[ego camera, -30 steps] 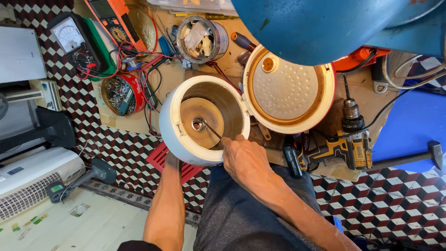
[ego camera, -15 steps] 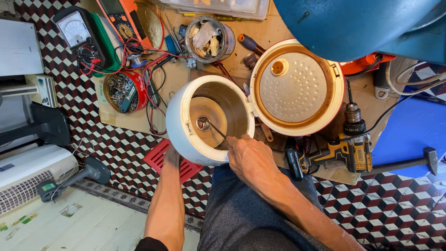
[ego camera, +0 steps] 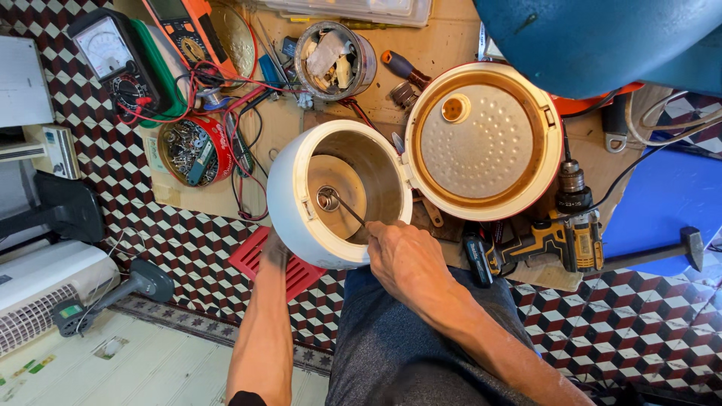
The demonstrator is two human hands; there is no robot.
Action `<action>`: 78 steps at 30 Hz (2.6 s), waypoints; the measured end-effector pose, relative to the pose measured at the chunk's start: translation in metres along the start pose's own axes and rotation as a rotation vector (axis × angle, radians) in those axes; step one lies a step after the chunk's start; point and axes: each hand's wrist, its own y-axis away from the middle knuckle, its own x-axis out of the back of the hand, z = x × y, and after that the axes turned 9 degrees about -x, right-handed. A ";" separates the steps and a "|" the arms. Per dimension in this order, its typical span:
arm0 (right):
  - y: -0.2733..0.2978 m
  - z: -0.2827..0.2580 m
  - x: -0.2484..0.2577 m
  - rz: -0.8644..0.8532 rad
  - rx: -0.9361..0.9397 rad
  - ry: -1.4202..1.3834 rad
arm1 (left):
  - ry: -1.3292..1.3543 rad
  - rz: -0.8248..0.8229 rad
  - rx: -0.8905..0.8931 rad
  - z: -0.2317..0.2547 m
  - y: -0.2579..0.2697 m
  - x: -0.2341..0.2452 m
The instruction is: The person repairs a rice cooker by adjusting internal wiring and components with pliers and a screwdriver, then reassembles the unit by placing the inner pot and lid back into the housing.
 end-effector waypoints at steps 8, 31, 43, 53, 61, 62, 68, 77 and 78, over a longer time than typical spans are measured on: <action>-0.004 -0.008 0.009 -0.124 -0.149 0.016 | -0.004 0.133 0.063 -0.006 0.001 0.001; 0.005 -0.009 0.001 -0.126 -0.166 -0.109 | 0.036 0.031 -0.038 -0.005 0.008 -0.001; 0.014 0.001 -0.003 -0.120 -0.214 -0.285 | 0.084 0.013 -0.048 -0.025 -0.019 0.019; -0.003 0.011 -0.011 -0.100 -0.169 -0.274 | -0.020 -0.030 -0.002 -0.016 -0.028 0.032; -0.013 0.010 0.001 -0.264 -0.377 -0.382 | -0.143 0.238 -0.031 0.047 0.001 -0.008; -0.015 0.013 0.000 -0.241 -0.340 -0.391 | -0.150 0.307 -0.053 0.056 0.015 -0.017; -0.013 0.004 0.003 -0.293 -0.410 -0.432 | -0.319 0.423 -0.698 0.074 0.160 -0.096; -0.020 0.010 0.009 -0.247 -0.231 -0.303 | -0.651 0.105 -0.629 0.089 0.174 -0.137; -0.021 0.009 0.009 -0.276 -0.248 -0.307 | -0.648 0.113 -0.603 0.090 0.173 -0.136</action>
